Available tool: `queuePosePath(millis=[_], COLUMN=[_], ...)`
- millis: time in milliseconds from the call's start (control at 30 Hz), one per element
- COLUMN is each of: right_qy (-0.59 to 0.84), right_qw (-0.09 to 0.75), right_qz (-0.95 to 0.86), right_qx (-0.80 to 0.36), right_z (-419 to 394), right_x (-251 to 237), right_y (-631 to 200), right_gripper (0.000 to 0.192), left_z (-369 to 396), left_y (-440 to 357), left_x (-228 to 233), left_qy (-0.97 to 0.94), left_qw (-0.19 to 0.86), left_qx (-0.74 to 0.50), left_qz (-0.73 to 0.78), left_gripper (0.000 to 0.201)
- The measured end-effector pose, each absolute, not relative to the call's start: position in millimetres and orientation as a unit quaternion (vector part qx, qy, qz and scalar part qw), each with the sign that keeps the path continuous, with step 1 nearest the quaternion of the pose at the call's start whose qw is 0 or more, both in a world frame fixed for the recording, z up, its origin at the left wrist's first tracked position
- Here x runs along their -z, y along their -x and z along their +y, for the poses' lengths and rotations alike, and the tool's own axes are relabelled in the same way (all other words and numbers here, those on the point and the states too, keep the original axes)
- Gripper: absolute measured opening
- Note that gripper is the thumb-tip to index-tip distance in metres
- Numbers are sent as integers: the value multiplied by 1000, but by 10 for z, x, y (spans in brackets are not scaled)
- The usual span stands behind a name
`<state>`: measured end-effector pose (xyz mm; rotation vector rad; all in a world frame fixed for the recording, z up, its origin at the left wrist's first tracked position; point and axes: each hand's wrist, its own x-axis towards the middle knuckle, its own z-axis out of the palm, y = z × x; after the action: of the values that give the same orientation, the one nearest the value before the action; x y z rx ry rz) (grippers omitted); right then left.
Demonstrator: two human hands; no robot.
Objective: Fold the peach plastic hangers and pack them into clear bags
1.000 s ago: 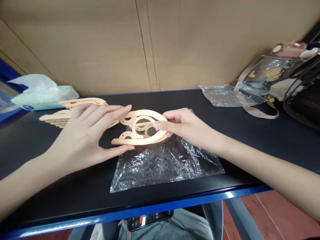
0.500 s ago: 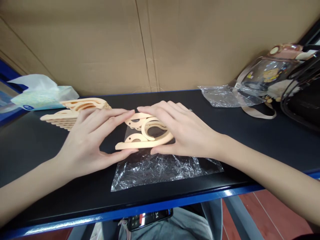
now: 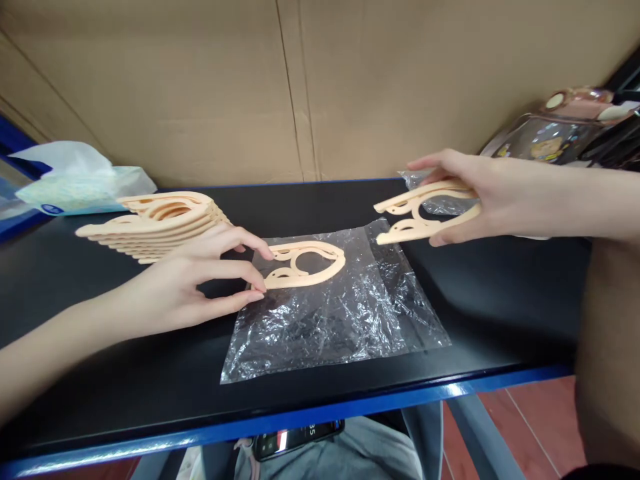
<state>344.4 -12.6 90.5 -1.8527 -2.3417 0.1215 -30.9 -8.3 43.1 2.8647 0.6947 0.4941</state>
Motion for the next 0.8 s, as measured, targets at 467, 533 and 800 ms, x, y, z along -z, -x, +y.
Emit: queuePosePath(millis=[467, 533, 800], right_qy=[540, 538, 448], right_qw=[-27, -37, 23], right_qz=[-840, -841, -892], right_qx=[-41, -38, -55], right_z=[-268, -272, -312], right_x=[-730, -662, -495], right_y=[-3187, -3133, -3088], right_gripper=[80, 80, 79], left_z=[-28, -29, -25], left_y=[325, 327, 352], left_x=[-335, -343, -350], left_qy=[-956, -957, -958], left_qw=[119, 114, 112], left_qx=[-113, -106, -91], left_qz=[242, 245, 248], left_gripper=[18, 19, 24])
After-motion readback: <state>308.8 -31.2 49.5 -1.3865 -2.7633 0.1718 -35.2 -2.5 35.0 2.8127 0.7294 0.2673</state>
